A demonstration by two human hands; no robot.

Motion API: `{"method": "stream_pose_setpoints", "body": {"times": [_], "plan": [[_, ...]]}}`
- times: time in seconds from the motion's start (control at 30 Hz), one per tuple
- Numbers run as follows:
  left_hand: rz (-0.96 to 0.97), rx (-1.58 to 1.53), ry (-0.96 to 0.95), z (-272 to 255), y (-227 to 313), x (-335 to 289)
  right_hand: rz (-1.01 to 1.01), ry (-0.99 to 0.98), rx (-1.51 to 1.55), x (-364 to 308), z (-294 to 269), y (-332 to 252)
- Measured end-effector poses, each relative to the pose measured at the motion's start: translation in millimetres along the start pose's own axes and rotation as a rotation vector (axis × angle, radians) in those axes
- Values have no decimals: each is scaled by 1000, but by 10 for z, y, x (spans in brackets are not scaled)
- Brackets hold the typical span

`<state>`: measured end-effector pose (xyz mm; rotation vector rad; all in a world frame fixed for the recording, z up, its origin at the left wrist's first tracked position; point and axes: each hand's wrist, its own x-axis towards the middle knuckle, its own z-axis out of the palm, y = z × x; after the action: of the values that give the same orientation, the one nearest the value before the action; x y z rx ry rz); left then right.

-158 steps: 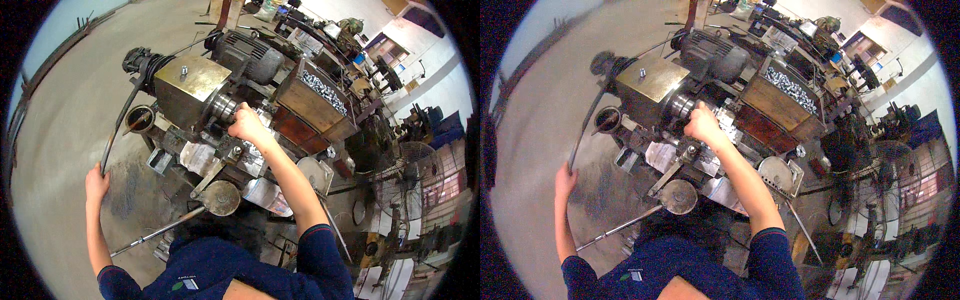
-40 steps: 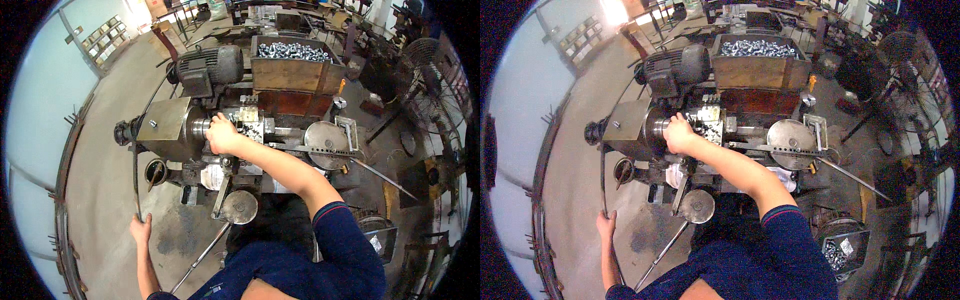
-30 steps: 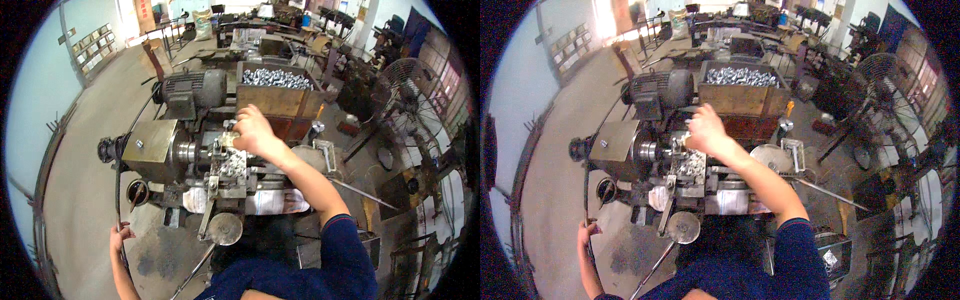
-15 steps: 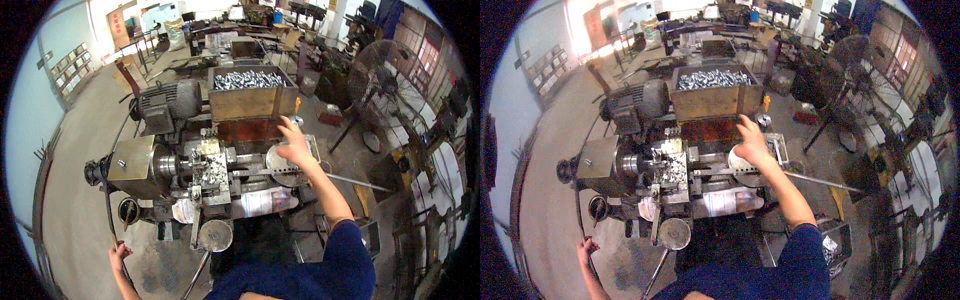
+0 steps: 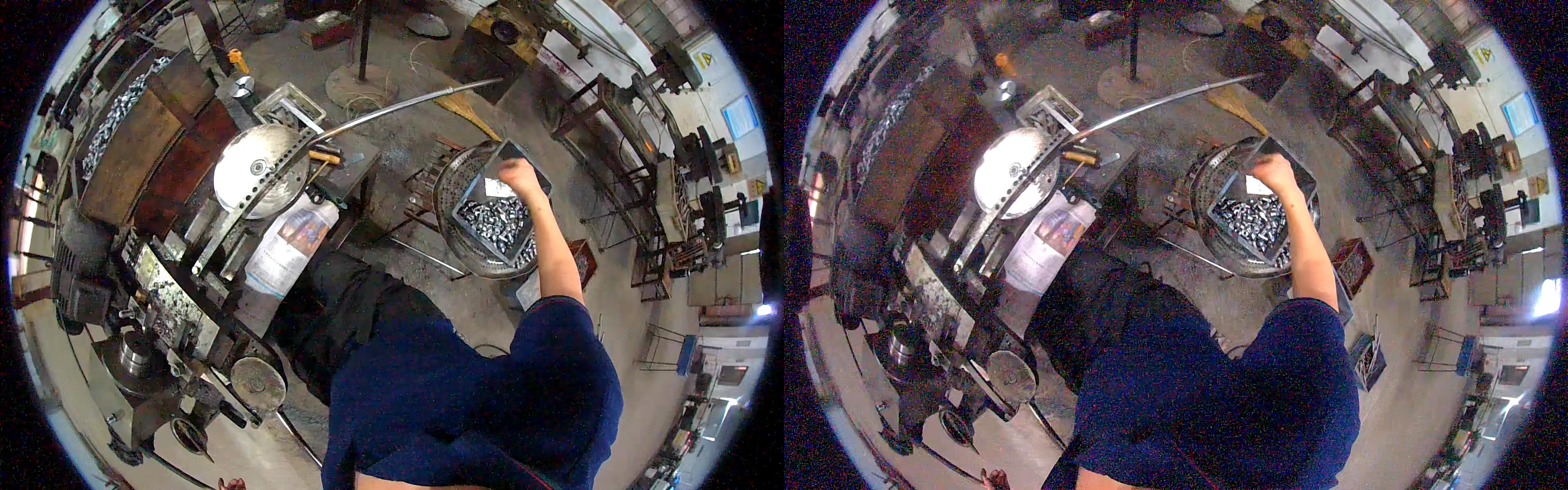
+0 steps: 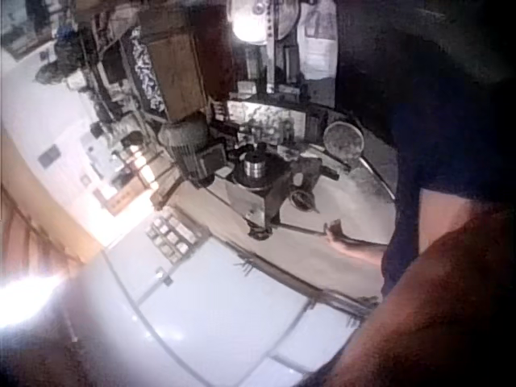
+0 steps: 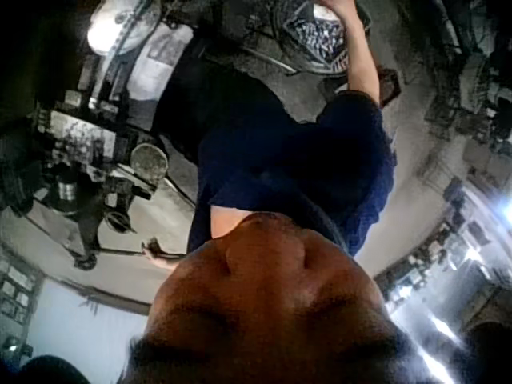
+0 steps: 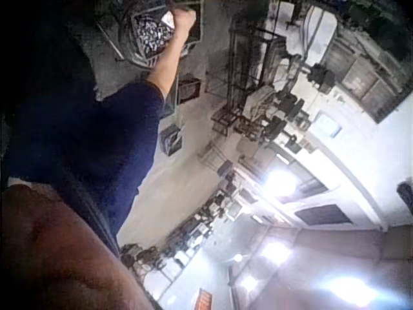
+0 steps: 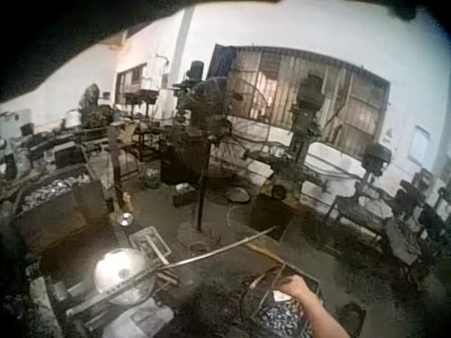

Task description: The person operates a lathe by pulling a lever to secure a small metal part in the chuck, uses another lever to move the cutting tool against the rotating part, and then removes the finished piece and places it in a bin before repeating the process with a new part from a crate.

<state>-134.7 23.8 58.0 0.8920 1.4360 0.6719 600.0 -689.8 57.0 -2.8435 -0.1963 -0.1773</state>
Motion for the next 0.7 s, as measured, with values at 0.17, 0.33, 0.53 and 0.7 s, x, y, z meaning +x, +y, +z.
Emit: {"method": "stream_pose_setpoints", "body": {"times": [0.17, 0.33, 0.53, 0.7], "plan": [[-7, 47, -6, 186, 141, 5, 629, -489, -36, -285, -1, 226], [15, 65, 0, 63, 197, -110, 298, -543, -175, -332, 332, 284], [25, 67, -9, 23, 183, -167, 420, -596, -265, -444, 285, -51], [36, 63, -23, 73, 192, -162, 514, -446, -109, -422, 267, 269]]}}
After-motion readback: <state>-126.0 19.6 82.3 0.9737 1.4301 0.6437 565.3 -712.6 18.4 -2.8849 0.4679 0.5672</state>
